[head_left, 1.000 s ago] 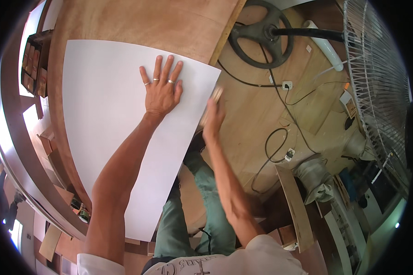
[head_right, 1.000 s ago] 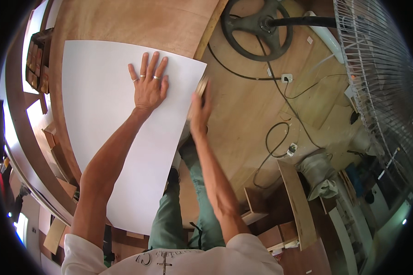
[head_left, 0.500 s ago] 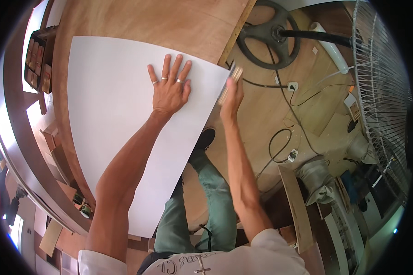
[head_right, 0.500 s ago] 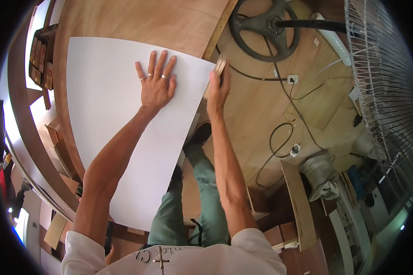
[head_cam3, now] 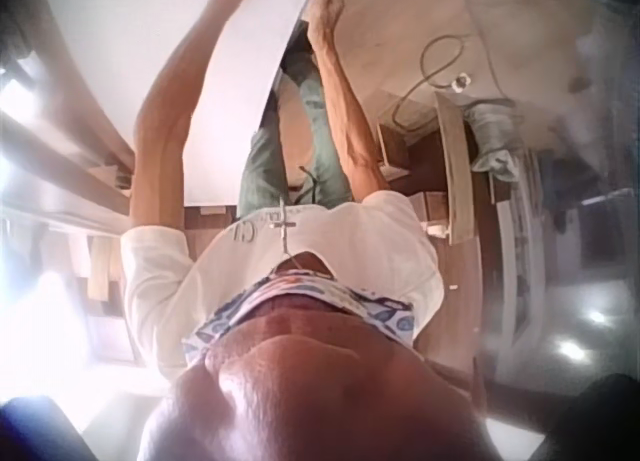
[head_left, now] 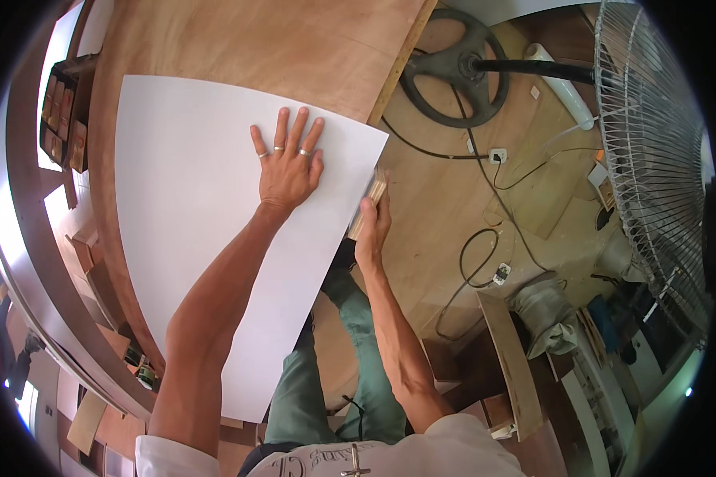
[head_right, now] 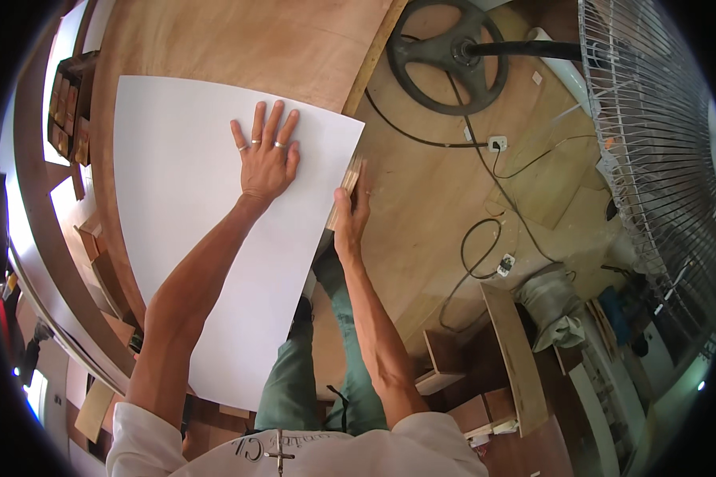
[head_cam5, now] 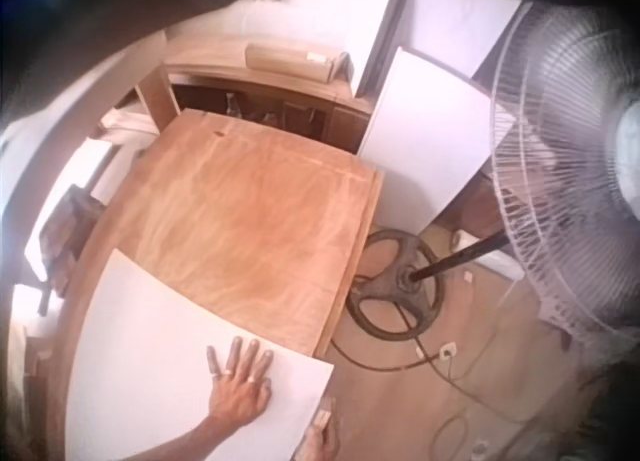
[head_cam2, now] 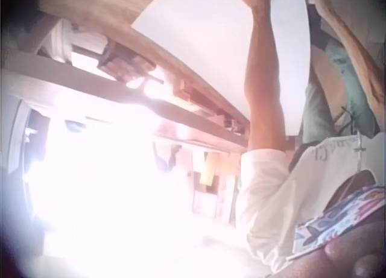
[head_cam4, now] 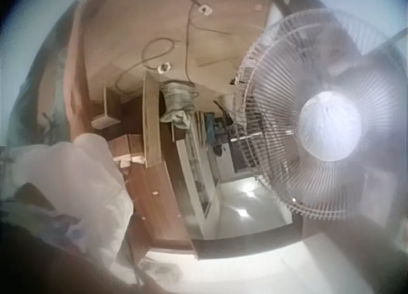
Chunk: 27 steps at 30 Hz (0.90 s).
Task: The person sands the edge of a white board using a handheld sanding block, moving the block back and forth along the side of the board while holding the board steady with their other hand.
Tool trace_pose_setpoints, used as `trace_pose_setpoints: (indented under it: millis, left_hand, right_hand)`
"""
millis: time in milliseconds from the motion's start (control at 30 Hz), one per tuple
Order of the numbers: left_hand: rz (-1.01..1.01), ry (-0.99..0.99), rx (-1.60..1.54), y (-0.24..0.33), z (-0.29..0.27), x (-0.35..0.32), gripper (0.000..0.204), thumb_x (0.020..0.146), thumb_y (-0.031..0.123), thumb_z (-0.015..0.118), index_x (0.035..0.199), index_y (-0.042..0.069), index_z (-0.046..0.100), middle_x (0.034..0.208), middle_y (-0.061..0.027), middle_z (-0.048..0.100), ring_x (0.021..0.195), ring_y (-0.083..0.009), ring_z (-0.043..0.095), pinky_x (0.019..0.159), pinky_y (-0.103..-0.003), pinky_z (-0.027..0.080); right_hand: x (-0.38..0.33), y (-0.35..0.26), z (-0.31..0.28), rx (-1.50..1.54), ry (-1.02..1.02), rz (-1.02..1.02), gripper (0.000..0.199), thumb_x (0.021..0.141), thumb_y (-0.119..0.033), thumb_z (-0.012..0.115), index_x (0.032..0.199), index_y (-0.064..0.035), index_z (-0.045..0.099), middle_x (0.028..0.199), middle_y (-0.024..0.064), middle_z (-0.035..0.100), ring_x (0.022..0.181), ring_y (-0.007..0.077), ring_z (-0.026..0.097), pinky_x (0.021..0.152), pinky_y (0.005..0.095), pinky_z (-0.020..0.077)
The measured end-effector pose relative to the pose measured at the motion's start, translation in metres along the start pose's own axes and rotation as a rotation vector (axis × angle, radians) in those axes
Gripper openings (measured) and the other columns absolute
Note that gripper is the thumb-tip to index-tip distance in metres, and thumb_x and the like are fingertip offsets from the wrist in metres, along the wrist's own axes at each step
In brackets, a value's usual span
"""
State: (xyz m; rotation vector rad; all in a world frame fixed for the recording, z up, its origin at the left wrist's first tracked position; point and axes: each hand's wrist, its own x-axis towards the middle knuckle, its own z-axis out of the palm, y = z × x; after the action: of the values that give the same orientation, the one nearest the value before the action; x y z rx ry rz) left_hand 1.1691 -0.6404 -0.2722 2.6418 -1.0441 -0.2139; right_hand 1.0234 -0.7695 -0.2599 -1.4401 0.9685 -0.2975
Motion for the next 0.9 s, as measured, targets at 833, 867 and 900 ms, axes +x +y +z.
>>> trace_pose_setpoints:
  millis: [833,867,900]
  left_hand:
    - [-0.022,-0.015,0.03,0.0,0.0,0.001,0.058,0.101,0.03,0.055,0.159,0.026,0.046,0.171,-0.0025,0.032,0.161,-0.0311,0.02,0.123,-0.074,0.002]
    - [-0.018,-0.007,0.023,0.001,0.0,0.001,0.059,0.101,0.03,0.055,0.159,0.026,0.046,0.171,-0.003,0.032,0.161,-0.0313,0.02,0.123,-0.074,0.002]
    - [-0.002,0.029,-0.003,0.001,-0.001,0.0,0.059,0.101,0.03,0.055,0.159,0.026,0.045,0.171,-0.0036,0.032,0.161,-0.0314,0.02,0.123,-0.074,0.002]
  right_hand:
    - [0.007,0.008,-0.001,0.223,-0.033,0.001,0.079,0.102,-0.03,0.058,0.163,0.0081,0.026,0.165,0.0288,0.036,0.152,0.0358,0.038,0.123,0.0415,0.0317]
    - [0.005,0.005,-0.001,0.216,-0.033,-0.005,0.079,0.102,-0.03,0.058,0.163,0.0079,0.027,0.165,0.0286,0.036,0.151,0.0356,0.038,0.123,0.0411,0.032]
    - [0.008,0.0,0.0,0.167,-0.025,0.062,0.078,0.102,-0.031,0.059,0.163,0.0077,0.028,0.165,0.0284,0.036,0.151,0.0354,0.039,0.123,0.0407,0.0322]
